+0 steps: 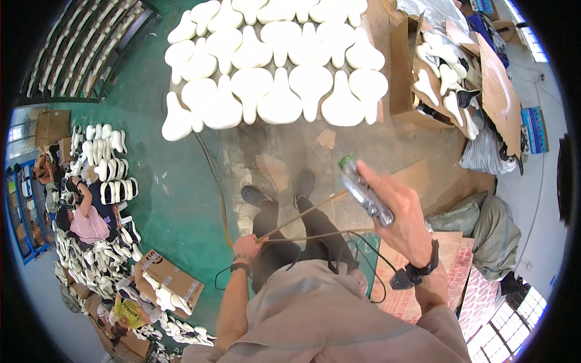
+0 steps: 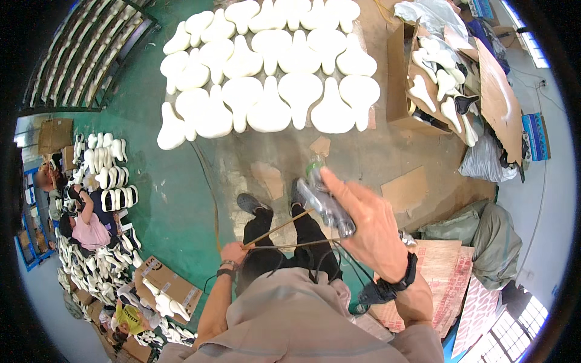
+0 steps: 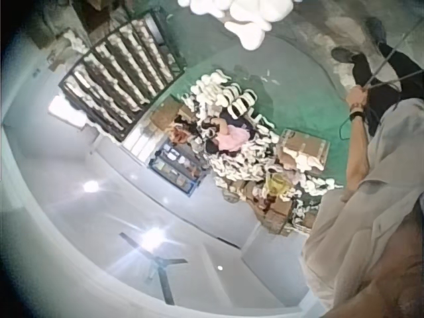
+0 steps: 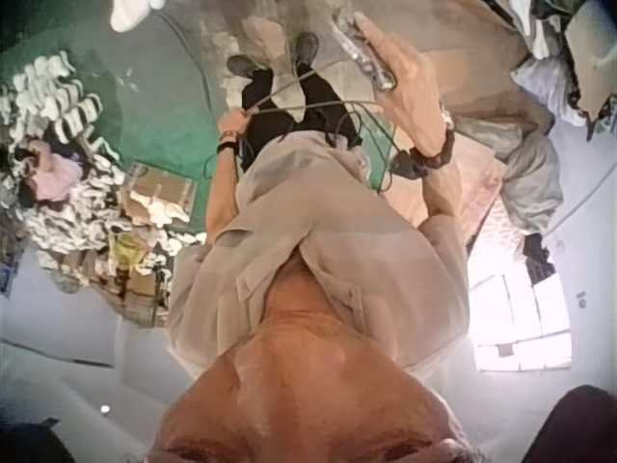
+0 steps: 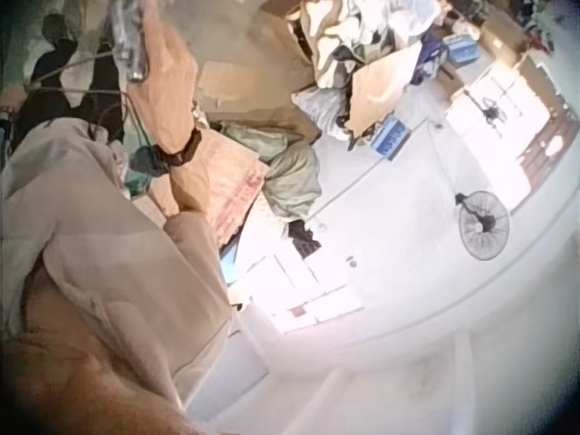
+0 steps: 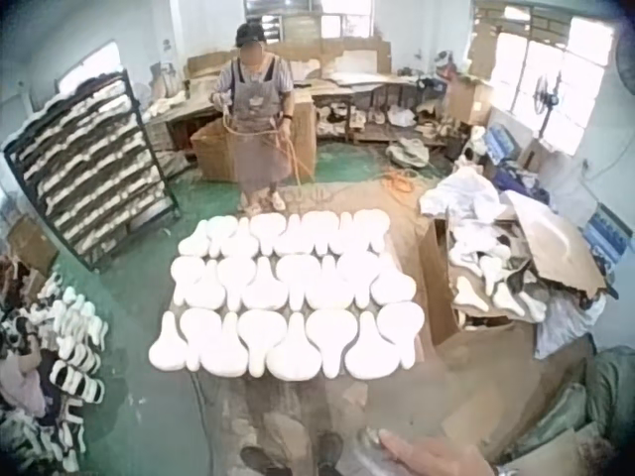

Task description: The person applies a substance to bicycle saddles using a spray gun, then organizes the treated saddles onto industrial racks.

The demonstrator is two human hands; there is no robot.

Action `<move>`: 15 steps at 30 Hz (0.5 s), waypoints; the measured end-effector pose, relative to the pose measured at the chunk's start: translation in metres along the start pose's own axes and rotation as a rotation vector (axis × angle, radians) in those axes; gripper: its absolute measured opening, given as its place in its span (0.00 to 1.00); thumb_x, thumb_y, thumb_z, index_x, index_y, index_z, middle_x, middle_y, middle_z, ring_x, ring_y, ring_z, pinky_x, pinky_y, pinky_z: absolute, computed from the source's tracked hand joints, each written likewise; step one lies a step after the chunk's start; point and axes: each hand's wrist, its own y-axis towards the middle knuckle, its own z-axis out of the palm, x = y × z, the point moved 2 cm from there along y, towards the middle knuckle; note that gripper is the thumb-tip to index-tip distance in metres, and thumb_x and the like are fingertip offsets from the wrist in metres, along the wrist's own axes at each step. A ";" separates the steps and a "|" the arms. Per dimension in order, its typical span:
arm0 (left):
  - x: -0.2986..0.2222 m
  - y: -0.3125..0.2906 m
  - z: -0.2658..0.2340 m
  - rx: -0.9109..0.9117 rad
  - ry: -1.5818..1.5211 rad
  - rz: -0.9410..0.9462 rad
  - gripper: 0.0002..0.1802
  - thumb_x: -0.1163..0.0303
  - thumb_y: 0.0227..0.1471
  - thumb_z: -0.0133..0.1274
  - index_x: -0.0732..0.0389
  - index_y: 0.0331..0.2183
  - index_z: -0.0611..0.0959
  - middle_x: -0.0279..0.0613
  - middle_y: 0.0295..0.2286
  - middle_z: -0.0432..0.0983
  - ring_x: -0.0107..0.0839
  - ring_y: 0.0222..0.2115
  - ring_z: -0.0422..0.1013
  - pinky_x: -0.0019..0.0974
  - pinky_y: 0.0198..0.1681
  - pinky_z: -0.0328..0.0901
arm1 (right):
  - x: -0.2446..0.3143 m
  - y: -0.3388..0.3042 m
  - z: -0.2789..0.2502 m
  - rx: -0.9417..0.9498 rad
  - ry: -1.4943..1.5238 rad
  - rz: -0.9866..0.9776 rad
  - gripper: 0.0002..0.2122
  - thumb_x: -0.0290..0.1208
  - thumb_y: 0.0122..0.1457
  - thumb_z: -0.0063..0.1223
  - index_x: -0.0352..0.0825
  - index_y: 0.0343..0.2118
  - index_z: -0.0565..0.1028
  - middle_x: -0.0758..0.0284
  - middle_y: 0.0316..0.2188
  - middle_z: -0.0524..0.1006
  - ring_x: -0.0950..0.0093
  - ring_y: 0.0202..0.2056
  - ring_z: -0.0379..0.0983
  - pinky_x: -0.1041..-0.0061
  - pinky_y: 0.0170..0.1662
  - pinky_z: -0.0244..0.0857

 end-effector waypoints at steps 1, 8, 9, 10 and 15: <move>-0.011 0.002 -0.008 0.001 0.001 0.004 0.32 0.31 0.45 0.52 0.51 0.26 0.85 0.45 0.27 0.80 0.48 0.33 0.76 0.48 0.36 0.70 | -0.002 -0.005 -0.003 0.125 0.051 0.085 0.36 0.10 0.39 0.53 0.37 0.58 0.68 0.53 0.39 0.77 0.53 0.36 0.74 0.65 0.40 0.69; -0.005 0.020 0.001 -0.055 0.043 -0.011 0.14 0.55 0.49 0.53 0.54 0.30 0.85 0.49 0.31 0.80 0.51 0.35 0.76 0.50 0.39 0.70 | -0.019 -0.012 0.011 -0.083 0.068 -0.046 0.34 0.14 0.41 0.54 0.36 0.57 0.69 0.55 0.33 0.76 0.57 0.31 0.73 0.64 0.35 0.67; 0.006 0.025 0.006 -0.078 0.050 0.013 0.13 0.55 0.48 0.55 0.52 0.30 0.85 0.50 0.32 0.80 0.52 0.36 0.76 0.50 0.39 0.70 | -0.008 -0.010 0.005 -0.082 0.065 -0.048 0.34 0.10 0.41 0.51 0.36 0.57 0.70 0.55 0.33 0.76 0.56 0.31 0.73 0.64 0.36 0.67; -0.004 0.024 -0.005 -0.080 -0.029 0.002 0.12 0.55 0.47 0.56 0.51 0.30 0.84 0.50 0.31 0.80 0.52 0.35 0.76 0.50 0.39 0.70 | -0.005 -0.019 0.002 -0.058 0.064 -0.017 0.34 0.10 0.41 0.51 0.36 0.57 0.70 0.55 0.33 0.76 0.56 0.31 0.73 0.64 0.36 0.67; -0.013 0.024 -0.023 -0.103 -0.073 -0.060 0.16 0.50 0.47 0.60 0.51 0.30 0.83 0.49 0.29 0.81 0.51 0.35 0.76 0.50 0.38 0.69 | -0.010 -0.028 0.016 0.030 0.085 0.063 0.34 0.10 0.41 0.52 0.37 0.56 0.71 0.56 0.34 0.77 0.55 0.32 0.74 0.65 0.37 0.67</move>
